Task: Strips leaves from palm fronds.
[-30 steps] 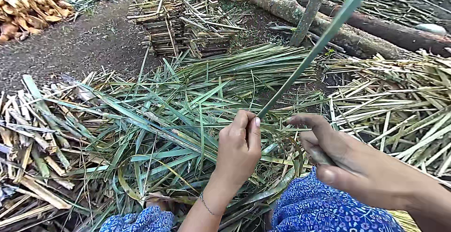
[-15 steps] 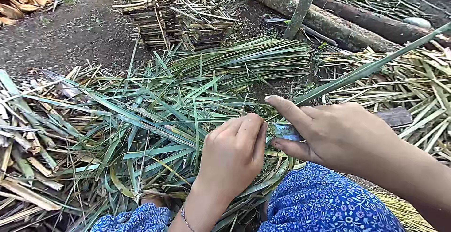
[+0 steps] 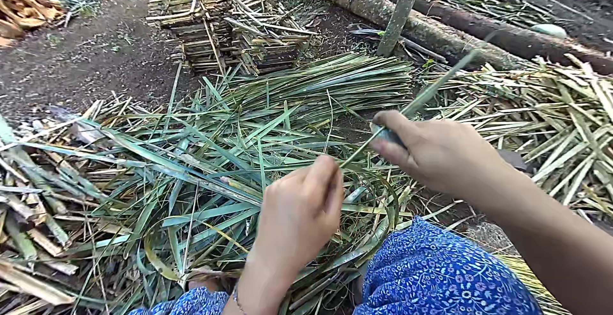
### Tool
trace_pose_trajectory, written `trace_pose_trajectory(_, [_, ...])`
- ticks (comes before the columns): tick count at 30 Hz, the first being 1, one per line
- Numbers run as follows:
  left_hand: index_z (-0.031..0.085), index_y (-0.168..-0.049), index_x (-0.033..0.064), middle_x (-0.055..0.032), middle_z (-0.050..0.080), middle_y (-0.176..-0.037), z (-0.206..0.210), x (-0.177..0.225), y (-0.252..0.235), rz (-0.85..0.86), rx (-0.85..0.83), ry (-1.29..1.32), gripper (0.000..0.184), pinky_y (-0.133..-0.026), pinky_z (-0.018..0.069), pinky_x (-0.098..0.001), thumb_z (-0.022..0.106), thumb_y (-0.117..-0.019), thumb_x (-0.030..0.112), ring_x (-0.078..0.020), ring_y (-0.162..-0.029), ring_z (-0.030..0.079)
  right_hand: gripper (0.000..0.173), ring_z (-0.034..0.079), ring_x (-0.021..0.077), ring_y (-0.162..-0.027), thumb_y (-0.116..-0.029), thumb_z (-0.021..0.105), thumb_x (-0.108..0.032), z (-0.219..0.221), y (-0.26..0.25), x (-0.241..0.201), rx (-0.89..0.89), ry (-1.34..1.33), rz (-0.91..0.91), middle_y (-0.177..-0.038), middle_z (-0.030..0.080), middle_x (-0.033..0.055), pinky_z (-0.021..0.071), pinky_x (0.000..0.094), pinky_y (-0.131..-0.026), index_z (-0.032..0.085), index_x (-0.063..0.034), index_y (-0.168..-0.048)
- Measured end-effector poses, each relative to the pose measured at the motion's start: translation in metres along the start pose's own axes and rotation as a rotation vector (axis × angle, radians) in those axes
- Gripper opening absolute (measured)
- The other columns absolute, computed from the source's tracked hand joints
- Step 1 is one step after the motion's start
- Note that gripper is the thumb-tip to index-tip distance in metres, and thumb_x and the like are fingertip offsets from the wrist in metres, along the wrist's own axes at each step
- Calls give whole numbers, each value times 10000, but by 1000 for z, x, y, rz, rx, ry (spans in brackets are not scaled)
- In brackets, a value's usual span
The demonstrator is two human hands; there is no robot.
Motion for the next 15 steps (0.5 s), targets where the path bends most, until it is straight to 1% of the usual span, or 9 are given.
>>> trace_pose_trajectory(2, [670, -867, 101, 47, 524, -597, -1, -8, -1, -14, -11, -26, 165, -453, 394, -206, 556, -964, 169, -40, -496, 481, 665, 558, 215, -498, -1012, 307, -672, 5, -4, 24, -82, -121, 76, -604, 530, -14, 436, 438, -425, 607, -130, -1255])
trace_pose_trajectory(4, [672, -868, 108, 47, 529, -600, -3, -15, -1, -31, -20, -50, 180, -460, 398, -203, 549, -974, 186, -35, -500, 481, 637, 543, 105, -522, -985, 426, -660, 9, -4, 33, -118, -281, 58, -668, 553, -61, 470, 345, -456, 549, -164, -1365])
trace_pose_trajectory(6, [672, -876, 106, 42, 538, -610, -6, -19, -1, -35, -22, -80, 185, -468, 400, -203, 542, -974, 191, -36, -507, 485, 559, 521, 34, -541, -969, 579, -508, 9, -1, 32, -88, -408, 3, -702, 542, -82, 472, 256, -483, 526, -151, -1396])
trace_pose_trajectory(8, [678, -883, 102, 32, 554, -618, -8, -20, 0, -28, -23, -113, 194, -471, 406, -206, 537, -978, 195, -41, -512, 499, 496, 524, -7, -595, -962, 603, -381, 6, 4, 30, 13, -436, -60, -774, 577, -80, 474, 191, -532, 561, -128, -1387])
trace_pose_trajectory(9, [685, -881, 99, 25, 567, -621, -9, -18, 0, -19, -23, -129, 204, -477, 412, -211, 537, -981, 198, -50, -516, 510, 466, 571, 4, -667, -976, 589, -347, 3, 6, 29, 74, -413, -90, -871, 648, -49, 509, 195, -597, 593, -113, -1378])
trace_pose_trajectory(10, [689, -880, 94, 14, 577, -620, -8, -15, 0, -1, -25, -148, 211, -478, 419, -221, 537, -982, 199, -66, -515, 522, 453, 630, 52, -755, -995, 575, -333, 2, 8, 29, 117, -376, -102, -982, 705, 4, 550, 240, -677, 615, -99, -1381])
trace_pose_trajectory(11, [692, -879, 85, 2, 580, -616, -5, -11, 0, 25, -33, -168, 218, -475, 426, -237, 535, -984, 194, -90, -512, 533, 451, 658, 112, -784, -1005, 564, -326, 3, 9, 29, 153, -343, -93, -1004, 712, 46, 563, 299, -697, 627, -87, -1381])
trace_pose_trajectory(13, [686, -875, 74, -16, 580, -612, -1, -4, -1, 85, -48, -215, 225, -476, 437, -263, 528, -991, 183, -128, -517, 551, 441, 642, 156, -733, -1008, 555, -299, 7, 8, 31, 209, -310, -55, -933, 685, 65, 547, 333, -641, 642, -79, -1380])
trace_pose_trajectory(15, [683, -874, 70, -31, 582, -613, 0, -1, -5, 143, -62, -267, 227, -468, 442, -292, 524, -992, 181, -158, -519, 568, 407, 649, 184, -723, -1020, 552, -264, 10, 6, 37, 242, -305, -7, -904, 688, 80, 551, 359, -634, 656, -84, -1370])
Point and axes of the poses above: each hand's wrist, its own y-axis away from the middle knuckle, its own z-axis out of the palm, x = y × z, the point moved 7 cm from there along -y, towards the middle knuckle
